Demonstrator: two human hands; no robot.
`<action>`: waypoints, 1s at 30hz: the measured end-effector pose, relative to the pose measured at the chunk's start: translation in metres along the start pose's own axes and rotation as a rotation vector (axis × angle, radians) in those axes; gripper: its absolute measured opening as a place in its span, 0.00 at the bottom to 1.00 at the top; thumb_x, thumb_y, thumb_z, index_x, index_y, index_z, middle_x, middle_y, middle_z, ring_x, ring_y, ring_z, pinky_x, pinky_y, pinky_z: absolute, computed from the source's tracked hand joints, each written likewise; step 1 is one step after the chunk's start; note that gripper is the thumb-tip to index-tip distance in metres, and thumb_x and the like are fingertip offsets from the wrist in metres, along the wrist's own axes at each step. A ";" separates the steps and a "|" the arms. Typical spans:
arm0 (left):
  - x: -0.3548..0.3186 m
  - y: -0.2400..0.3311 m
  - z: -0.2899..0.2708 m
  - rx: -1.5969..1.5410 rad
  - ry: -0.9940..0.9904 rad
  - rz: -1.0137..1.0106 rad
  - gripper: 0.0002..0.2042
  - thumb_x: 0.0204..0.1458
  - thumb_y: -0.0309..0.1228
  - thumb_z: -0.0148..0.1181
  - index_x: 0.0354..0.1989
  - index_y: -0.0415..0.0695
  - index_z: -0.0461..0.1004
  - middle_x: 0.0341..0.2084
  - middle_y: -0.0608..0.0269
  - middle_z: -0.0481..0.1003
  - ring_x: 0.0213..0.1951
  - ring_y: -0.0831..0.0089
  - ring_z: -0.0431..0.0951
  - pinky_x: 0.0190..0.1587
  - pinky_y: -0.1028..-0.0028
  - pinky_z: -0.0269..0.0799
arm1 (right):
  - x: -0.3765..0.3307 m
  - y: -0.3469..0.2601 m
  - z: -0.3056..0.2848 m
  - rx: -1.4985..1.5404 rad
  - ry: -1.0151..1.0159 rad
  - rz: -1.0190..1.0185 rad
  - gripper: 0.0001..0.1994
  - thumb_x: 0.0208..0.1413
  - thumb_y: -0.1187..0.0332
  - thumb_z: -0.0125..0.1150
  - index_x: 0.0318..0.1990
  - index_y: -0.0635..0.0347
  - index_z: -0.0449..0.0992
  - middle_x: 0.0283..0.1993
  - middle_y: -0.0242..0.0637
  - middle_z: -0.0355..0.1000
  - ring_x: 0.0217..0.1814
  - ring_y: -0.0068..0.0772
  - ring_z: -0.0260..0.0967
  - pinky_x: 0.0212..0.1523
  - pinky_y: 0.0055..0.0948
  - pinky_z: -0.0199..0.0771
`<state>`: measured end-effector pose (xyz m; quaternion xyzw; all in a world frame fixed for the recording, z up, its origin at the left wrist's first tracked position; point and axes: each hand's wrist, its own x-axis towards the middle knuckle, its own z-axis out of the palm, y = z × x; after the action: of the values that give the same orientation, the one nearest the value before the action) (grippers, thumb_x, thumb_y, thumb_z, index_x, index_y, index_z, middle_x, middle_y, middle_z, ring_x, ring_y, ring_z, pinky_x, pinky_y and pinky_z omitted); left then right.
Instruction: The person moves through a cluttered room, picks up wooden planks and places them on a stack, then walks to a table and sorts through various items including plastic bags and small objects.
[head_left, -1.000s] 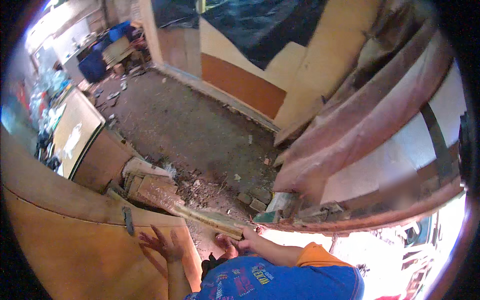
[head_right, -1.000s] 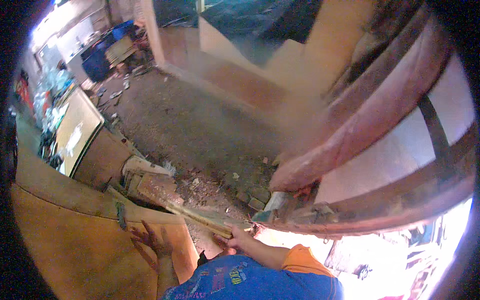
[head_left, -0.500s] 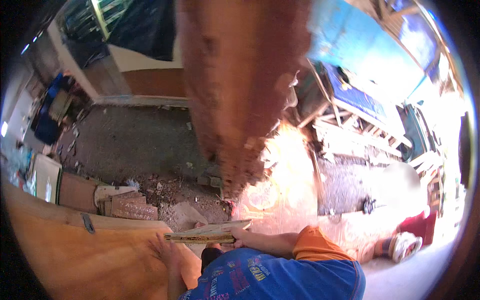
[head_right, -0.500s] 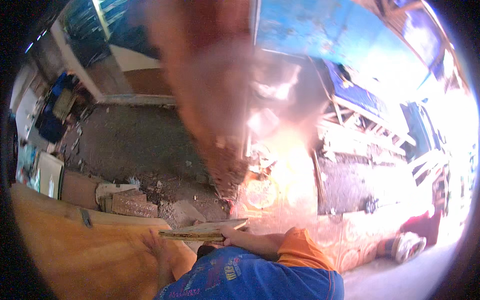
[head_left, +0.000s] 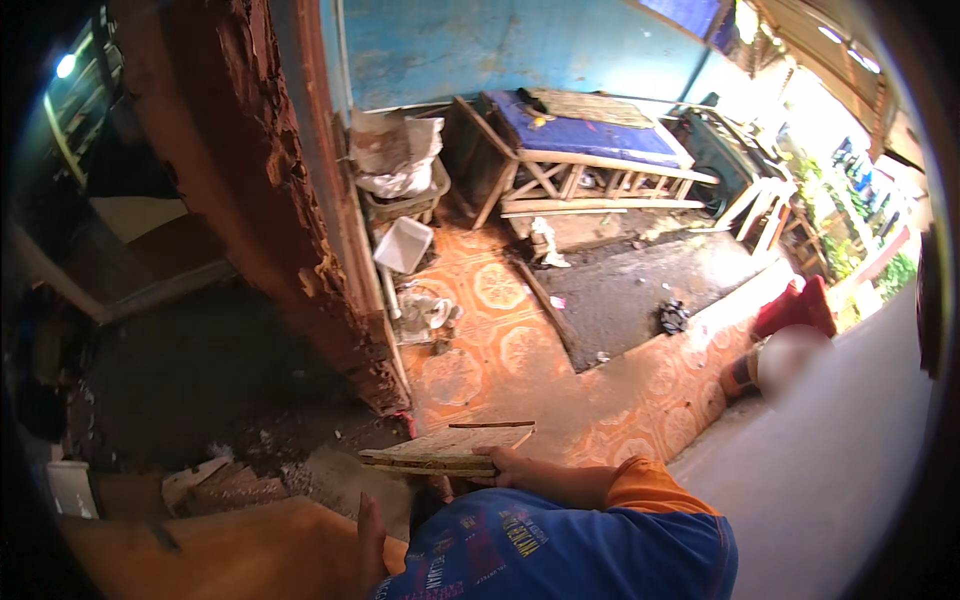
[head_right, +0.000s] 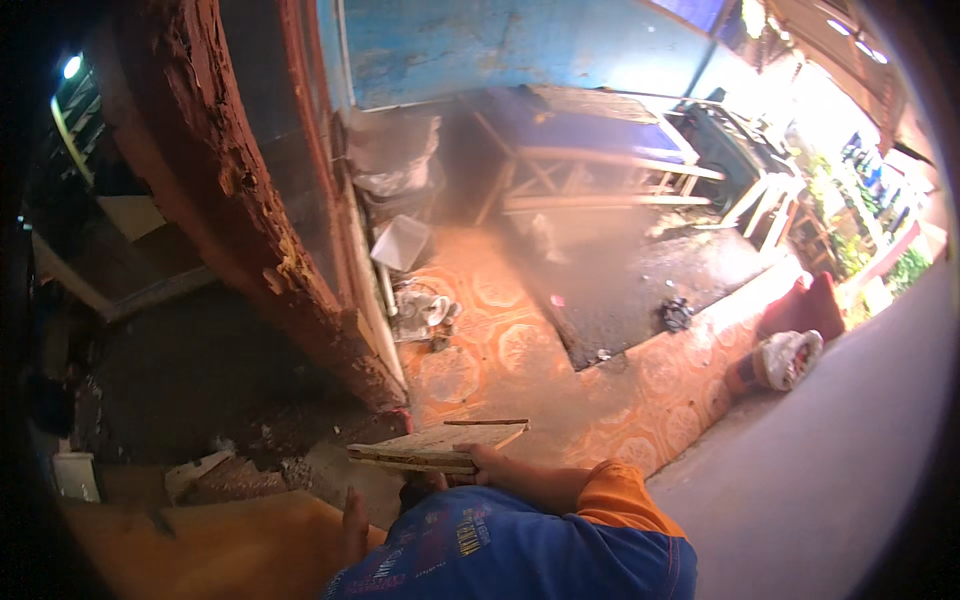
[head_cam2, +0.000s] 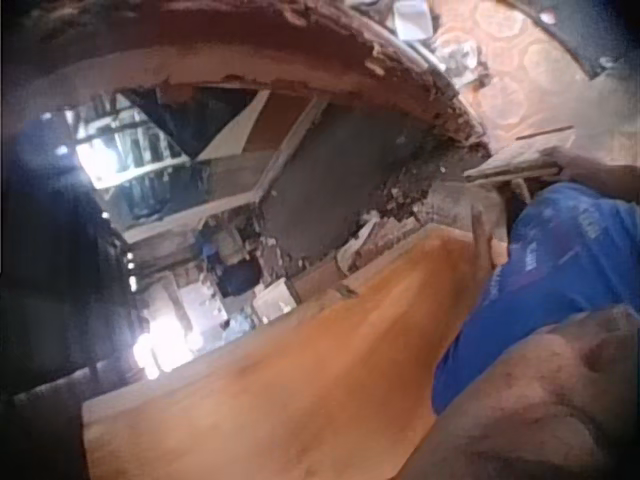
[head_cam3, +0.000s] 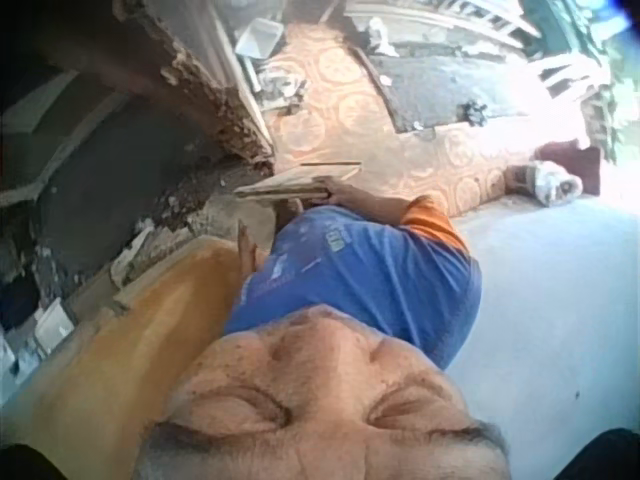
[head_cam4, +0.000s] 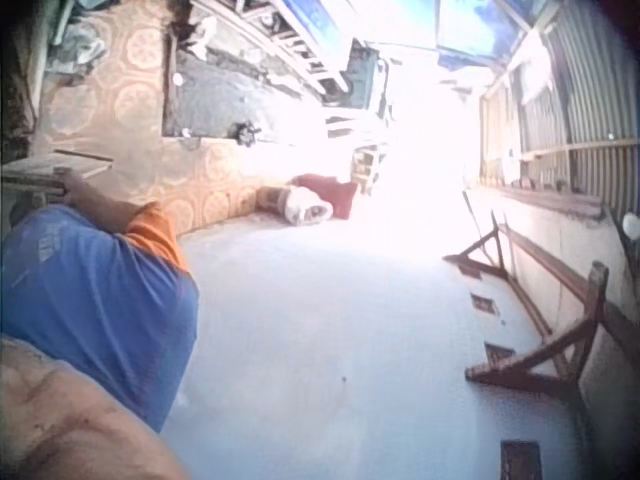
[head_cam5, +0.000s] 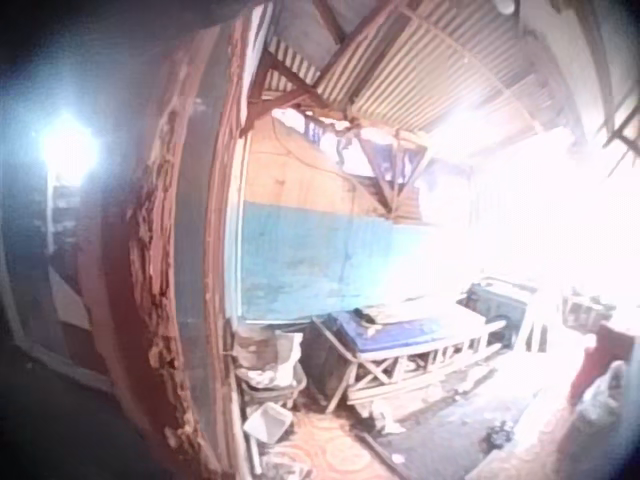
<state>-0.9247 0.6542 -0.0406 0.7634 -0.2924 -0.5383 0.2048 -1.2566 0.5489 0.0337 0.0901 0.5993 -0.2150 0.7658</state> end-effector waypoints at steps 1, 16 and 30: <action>0.003 0.002 0.004 -0.041 -0.061 -0.041 0.40 0.57 0.63 0.38 0.72 0.50 0.45 0.70 0.47 0.46 0.69 0.47 0.48 0.67 0.52 0.45 | 0.004 0.003 -0.014 0.012 0.038 -0.049 0.15 0.59 0.60 0.59 0.48 0.57 0.70 0.47 0.42 0.71 0.48 0.43 0.73 0.42 0.40 0.83; 0.040 0.084 0.074 -0.324 -0.606 -0.272 0.50 0.44 0.78 0.37 0.70 0.53 0.52 0.68 0.53 0.52 0.64 0.48 0.58 0.61 0.44 0.53 | -0.043 0.004 -0.135 0.420 -0.059 -0.124 0.20 0.55 0.59 0.61 0.50 0.61 0.69 0.48 0.47 0.70 0.48 0.46 0.73 0.41 0.42 0.83; -0.041 0.245 0.309 -0.358 -0.812 -0.367 0.53 0.40 0.80 0.37 0.67 0.48 0.56 0.60 0.50 0.63 0.57 0.45 0.65 0.57 0.43 0.60 | -0.088 -0.031 -0.332 0.493 -0.185 -0.201 0.18 0.56 0.55 0.59 0.48 0.57 0.72 0.48 0.46 0.73 0.47 0.44 0.73 0.40 0.38 0.81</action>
<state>-1.2812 0.4991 0.0380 0.4833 -0.1119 -0.8621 0.1037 -1.5792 0.6720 0.0332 0.1935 0.4624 -0.4366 0.7471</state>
